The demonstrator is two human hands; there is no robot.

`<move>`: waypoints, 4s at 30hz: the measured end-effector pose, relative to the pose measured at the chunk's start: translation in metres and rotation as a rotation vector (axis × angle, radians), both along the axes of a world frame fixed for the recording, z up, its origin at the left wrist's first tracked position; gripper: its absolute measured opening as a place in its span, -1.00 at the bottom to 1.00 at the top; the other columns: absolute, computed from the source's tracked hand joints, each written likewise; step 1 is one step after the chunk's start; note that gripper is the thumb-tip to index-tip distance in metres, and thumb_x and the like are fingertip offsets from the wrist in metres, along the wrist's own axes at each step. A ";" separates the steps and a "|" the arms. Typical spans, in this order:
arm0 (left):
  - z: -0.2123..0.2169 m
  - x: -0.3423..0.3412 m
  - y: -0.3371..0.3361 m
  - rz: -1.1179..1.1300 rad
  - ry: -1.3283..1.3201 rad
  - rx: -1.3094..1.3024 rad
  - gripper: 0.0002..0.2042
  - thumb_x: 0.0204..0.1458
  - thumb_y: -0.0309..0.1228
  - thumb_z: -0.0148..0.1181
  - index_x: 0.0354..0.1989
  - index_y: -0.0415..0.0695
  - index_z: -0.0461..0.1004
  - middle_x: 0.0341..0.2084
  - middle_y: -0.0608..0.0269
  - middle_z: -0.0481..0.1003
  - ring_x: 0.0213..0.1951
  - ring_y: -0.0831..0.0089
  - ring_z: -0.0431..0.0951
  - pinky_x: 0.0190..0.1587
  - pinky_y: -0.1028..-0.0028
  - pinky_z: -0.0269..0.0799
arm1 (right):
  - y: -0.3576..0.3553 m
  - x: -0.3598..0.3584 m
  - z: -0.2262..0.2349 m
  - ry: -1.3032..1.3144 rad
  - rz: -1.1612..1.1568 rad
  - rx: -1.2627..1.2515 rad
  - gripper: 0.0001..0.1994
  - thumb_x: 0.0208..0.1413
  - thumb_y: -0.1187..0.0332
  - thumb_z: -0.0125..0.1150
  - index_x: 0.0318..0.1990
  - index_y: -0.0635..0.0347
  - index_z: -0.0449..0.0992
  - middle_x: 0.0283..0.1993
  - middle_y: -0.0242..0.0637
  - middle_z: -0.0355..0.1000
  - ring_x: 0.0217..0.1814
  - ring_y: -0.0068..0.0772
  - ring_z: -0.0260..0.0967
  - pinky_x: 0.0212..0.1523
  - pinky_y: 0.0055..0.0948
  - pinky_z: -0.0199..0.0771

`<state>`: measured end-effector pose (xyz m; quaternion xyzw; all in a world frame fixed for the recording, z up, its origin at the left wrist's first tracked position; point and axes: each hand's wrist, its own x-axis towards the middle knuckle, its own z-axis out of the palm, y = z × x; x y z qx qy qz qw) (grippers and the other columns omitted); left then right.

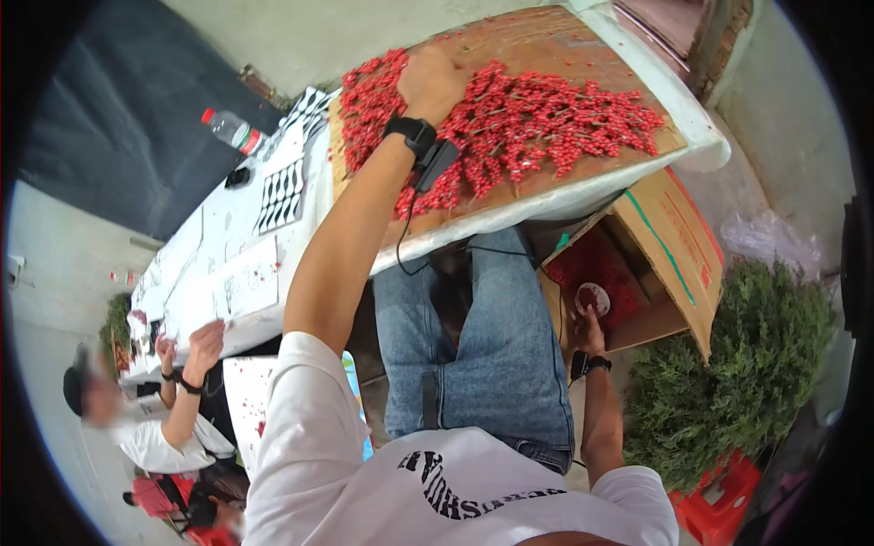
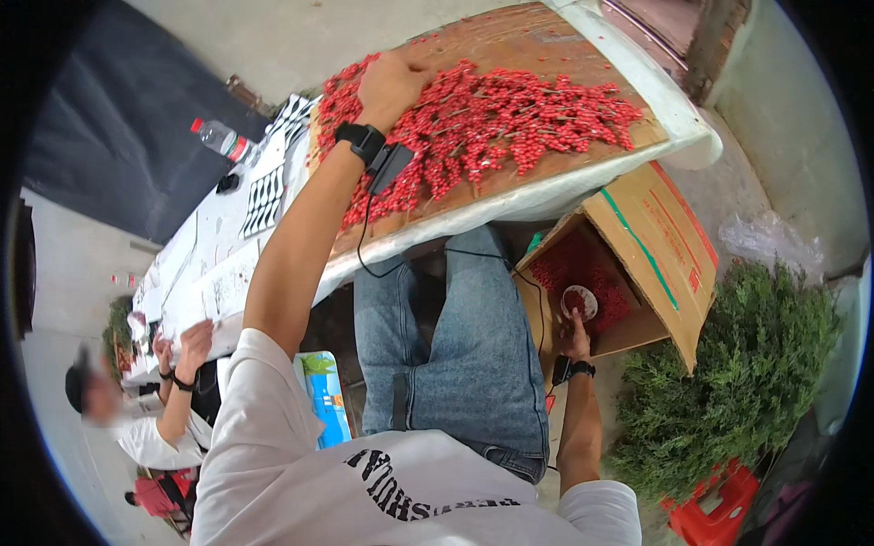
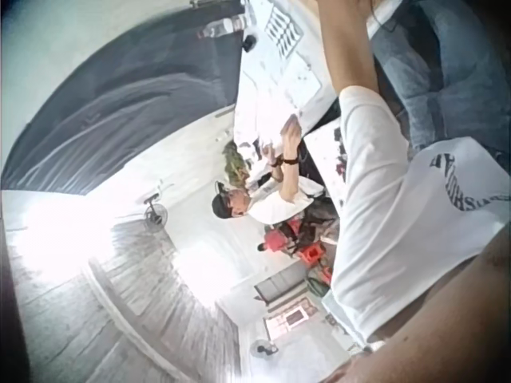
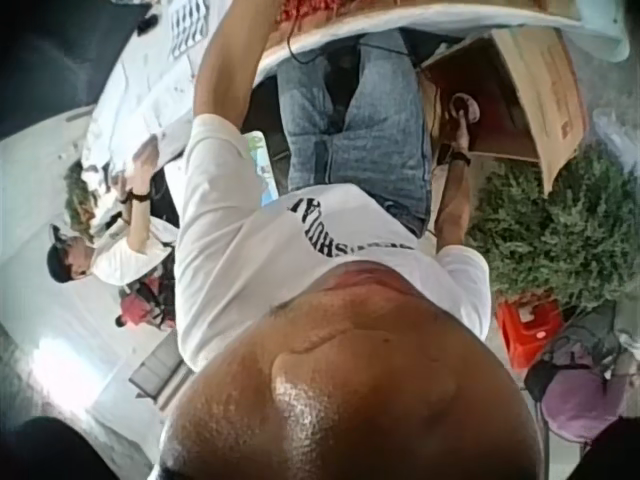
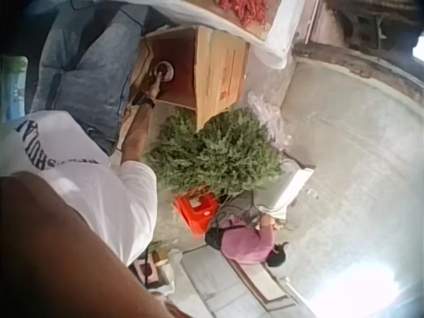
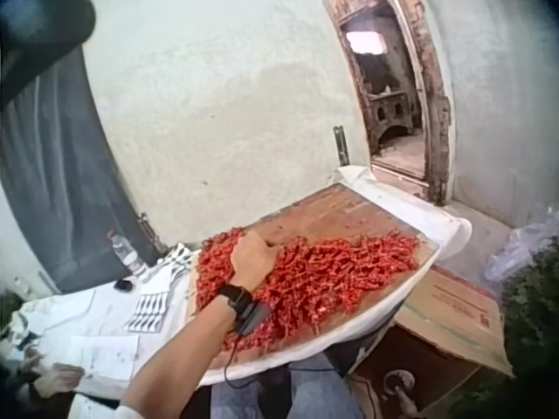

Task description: Packaging bunches of red artificial flowers into small containers and placing them into a box.

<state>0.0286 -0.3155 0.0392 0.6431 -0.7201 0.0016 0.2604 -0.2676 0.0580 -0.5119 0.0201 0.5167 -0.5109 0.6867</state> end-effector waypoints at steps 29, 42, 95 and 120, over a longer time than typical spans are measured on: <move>-0.125 0.523 0.359 0.538 -0.116 -0.110 -0.74 0.07 -0.36 0.28 -0.14 -0.24 0.67 -0.14 -0.02 0.66 -0.16 0.12 0.66 -0.05 0.25 0.54 | -0.056 -0.045 0.008 1.133 -0.025 -0.109 -0.39 0.11 0.08 0.36 0.22 0.19 0.33 0.02 0.02 0.45 -0.06 -0.06 0.50 0.00 -0.09 0.55; -0.016 0.287 0.337 0.595 -0.120 -0.091 -0.68 0.27 -0.22 0.29 -0.06 -0.27 0.67 0.18 -0.14 0.47 -0.18 0.44 0.63 -0.58 0.64 0.39 | -0.087 -0.008 0.080 1.483 -0.260 0.679 -0.18 -0.16 0.09 0.66 0.22 0.09 0.26 0.16 0.21 0.36 0.17 0.34 0.40 0.12 0.10 0.50; -0.441 -0.179 0.164 0.017 0.674 1.605 -0.78 0.32 -0.22 0.07 -0.01 -0.05 0.49 -0.24 0.18 0.61 -0.36 0.28 0.65 -0.39 0.27 0.60 | -0.069 0.028 0.198 1.549 -0.352 -0.117 -0.32 -0.08 0.36 0.64 0.18 0.19 0.37 0.08 -0.16 0.40 0.01 -0.26 0.52 -0.03 -0.31 0.59; -0.393 -0.174 0.164 0.331 1.046 1.591 -0.70 0.33 -0.01 0.03 -0.20 0.03 0.46 -0.32 0.34 0.46 -0.47 0.40 0.47 -0.39 0.34 0.55 | -0.111 -0.001 -0.008 -0.021 -0.221 -0.126 -0.65 0.35 0.46 -0.03 0.25 0.10 0.36 0.00 -0.23 0.46 0.07 -0.26 0.50 -0.04 -0.17 0.63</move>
